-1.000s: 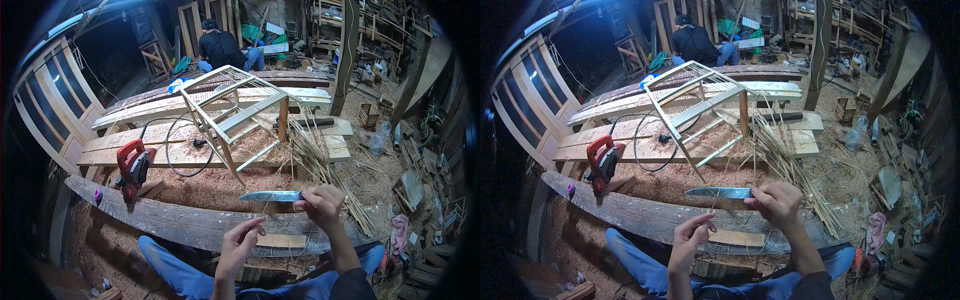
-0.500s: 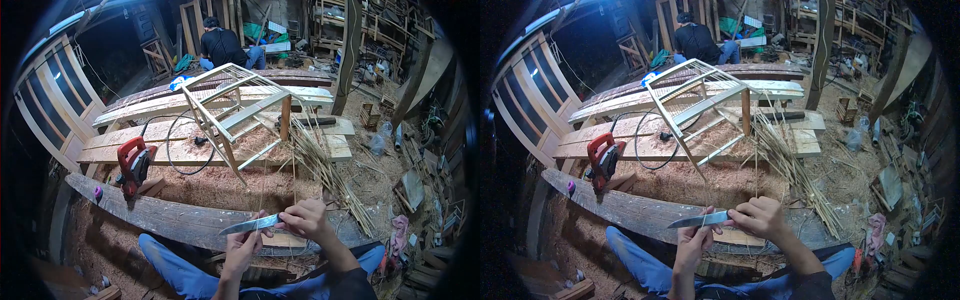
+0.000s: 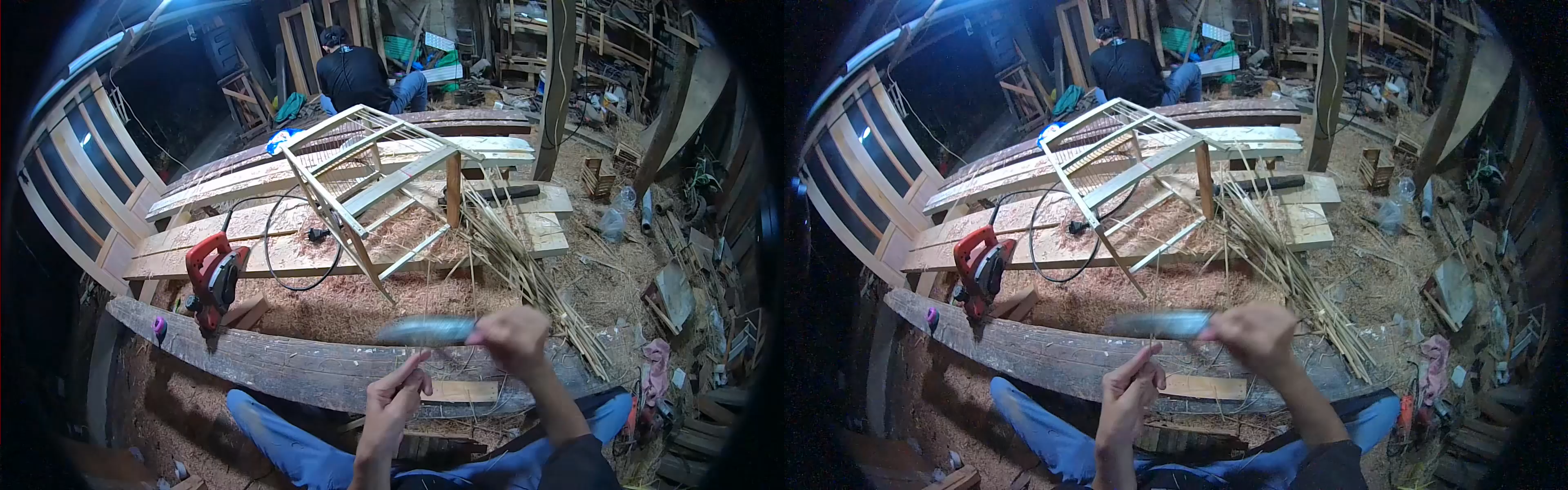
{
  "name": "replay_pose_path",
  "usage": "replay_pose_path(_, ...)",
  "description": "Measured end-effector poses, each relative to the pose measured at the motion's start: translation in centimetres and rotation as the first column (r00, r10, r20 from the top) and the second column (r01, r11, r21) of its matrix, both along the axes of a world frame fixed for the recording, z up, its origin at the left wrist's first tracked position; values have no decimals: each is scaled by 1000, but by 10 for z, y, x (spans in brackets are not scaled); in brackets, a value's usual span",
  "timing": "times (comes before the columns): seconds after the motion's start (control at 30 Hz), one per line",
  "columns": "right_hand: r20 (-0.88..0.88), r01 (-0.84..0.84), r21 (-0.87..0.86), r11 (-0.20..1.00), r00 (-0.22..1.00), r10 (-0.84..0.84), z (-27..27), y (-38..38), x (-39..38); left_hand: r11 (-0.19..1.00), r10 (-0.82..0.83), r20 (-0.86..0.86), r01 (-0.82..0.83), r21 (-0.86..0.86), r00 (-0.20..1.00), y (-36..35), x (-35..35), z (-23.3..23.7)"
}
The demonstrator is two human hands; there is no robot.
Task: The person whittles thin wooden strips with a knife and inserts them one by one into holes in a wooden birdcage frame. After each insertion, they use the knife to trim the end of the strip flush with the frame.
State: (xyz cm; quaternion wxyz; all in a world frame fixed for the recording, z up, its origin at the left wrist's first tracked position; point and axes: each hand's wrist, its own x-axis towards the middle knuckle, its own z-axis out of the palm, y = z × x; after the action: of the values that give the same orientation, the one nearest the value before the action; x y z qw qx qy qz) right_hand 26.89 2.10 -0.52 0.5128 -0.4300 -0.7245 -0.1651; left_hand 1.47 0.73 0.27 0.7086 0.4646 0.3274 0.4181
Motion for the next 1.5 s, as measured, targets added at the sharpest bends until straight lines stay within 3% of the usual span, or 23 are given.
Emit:
replay_pose_path(0.1,-138,300,59,952,947,-290,11,-3,35,999,-3,25,2,37,1000,3,-9,0)
replay_pose_path(0.2,-173,225,119,967,964,-203,14,-7,26,999,34,-28,-35,-12,999,8,-8,9)
replay_pose_path(0.3,-80,124,86,989,990,-117,4,-5,6,996,86,91,-85,-15,992,6,2,-1)
replay_pose_path(0.43,123,-97,-44,994,987,102,18,-10,-24,993,26,76,-16,-119,997,5,2,-3)
replay_pose_path(0.5,173,-117,-104,988,976,134,16,-12,-35,977,78,164,-43,-209,983,1,6,-5)
replay_pose_path(0.53,170,-112,-103,988,977,128,12,-12,-35,988,39,200,-7,-157,979,0,5,-8)
replay_pose_path(0.6,87,-125,-96,987,987,133,2,-9,-33,990,21,171,4,-144,985,0,9,-11)
replay_pose_path(0.87,103,-93,-103,990,989,104,0,1,-27,988,84,180,-58,-143,980,1,14,-2)
replay_pose_path(0.97,58,-58,-106,993,996,65,3,-1,-25,994,39,147,-24,-103,988,6,10,-8)
replay_pose_path(1.03,-150,-165,-303,939,981,124,10,-5,-28,997,34,111,-27,-66,993,5,12,-10)
replay_pose_path(1.17,-213,-196,-470,861,971,105,7,-7,-34,1000,-3,-54,4,10,999,1,23,-13)
replay_pose_path(1.23,-265,-270,-706,655,958,109,10,-9,-34,999,-31,-101,31,5,994,3,25,-19)
replay_pose_path(1.27,-288,-284,-738,612,953,95,11,-9,-33,999,-39,-92,39,-7,995,3,26,-22)
replay_pose_path(1.4,-456,-393,-726,565,889,32,11,-9,-30,991,-102,-58,97,-88,993,4,26,-20)
replay_pose_path(1.47,-662,-475,-577,664,749,-39,-1,-3,-28,987,-118,-40,113,-115,992,5,24,-21)
replay_pose_path(1.5,-662,-475,-578,664,749,-40,3,-4,-26,982,-135,-20,131,-140,991,5,23,-21)
